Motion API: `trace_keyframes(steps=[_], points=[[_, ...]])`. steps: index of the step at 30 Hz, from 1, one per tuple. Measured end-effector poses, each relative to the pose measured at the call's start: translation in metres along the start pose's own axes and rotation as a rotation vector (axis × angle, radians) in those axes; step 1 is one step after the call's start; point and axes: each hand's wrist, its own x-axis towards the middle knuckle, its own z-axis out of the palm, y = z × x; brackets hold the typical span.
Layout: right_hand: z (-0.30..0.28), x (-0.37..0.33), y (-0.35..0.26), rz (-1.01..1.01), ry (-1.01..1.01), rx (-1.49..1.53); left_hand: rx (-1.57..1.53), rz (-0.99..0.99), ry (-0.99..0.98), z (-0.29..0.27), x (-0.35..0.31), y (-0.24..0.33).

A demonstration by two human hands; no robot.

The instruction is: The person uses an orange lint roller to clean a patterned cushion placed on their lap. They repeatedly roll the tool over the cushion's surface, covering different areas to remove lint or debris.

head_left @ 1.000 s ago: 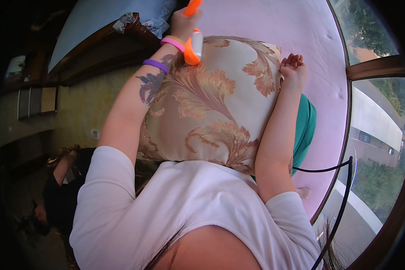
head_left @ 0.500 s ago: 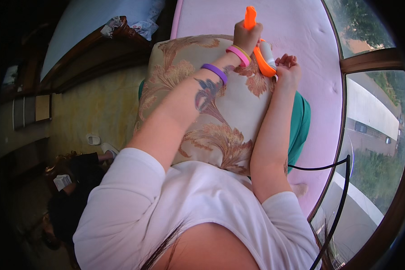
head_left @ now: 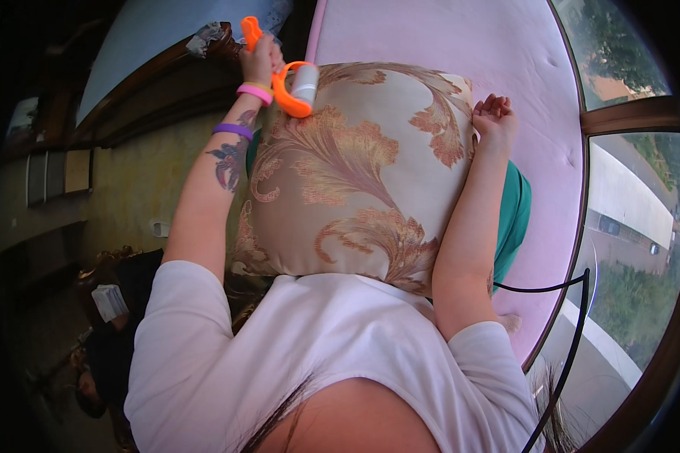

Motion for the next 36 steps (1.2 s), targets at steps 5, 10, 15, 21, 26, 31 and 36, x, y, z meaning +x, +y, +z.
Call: trace_keyframes(steps=[5, 10, 15, 21, 26, 31, 36], points=[[-0.001, 0.002, 0.001, 0.011, -0.004, -0.006, 0.912, 0.419, -0.054, -0.055, 0.000, 0.018], [-0.004, 0.005, -0.001, 0.011, 0.016, 0.026, 0.283, 0.064, -0.110, -0.041, -0.028, 0.041], [-0.002, 0.005, -0.003, 0.012, 0.018, 0.032, -0.008, 0.069, -0.080, 0.016, -0.050, 0.026], [0.000, 0.000, 0.002, -0.001, 0.022, 0.019, 0.005, 0.167, -0.059, 0.117, -0.071, 0.002], [0.001, -0.005, 0.003, -0.010, 0.010, 0.023, -0.120, 0.103, -0.107, 0.188, -0.089, -0.033], [-0.002, -0.003, 0.003, 0.006, 0.011, 0.041, -0.101, 0.044, -0.206, 0.218, -0.103, -0.037], [-0.006, 0.004, 0.003, 0.011, -0.006, 0.059, -0.126, 0.004, -0.150, 0.181, -0.082, -0.022]])
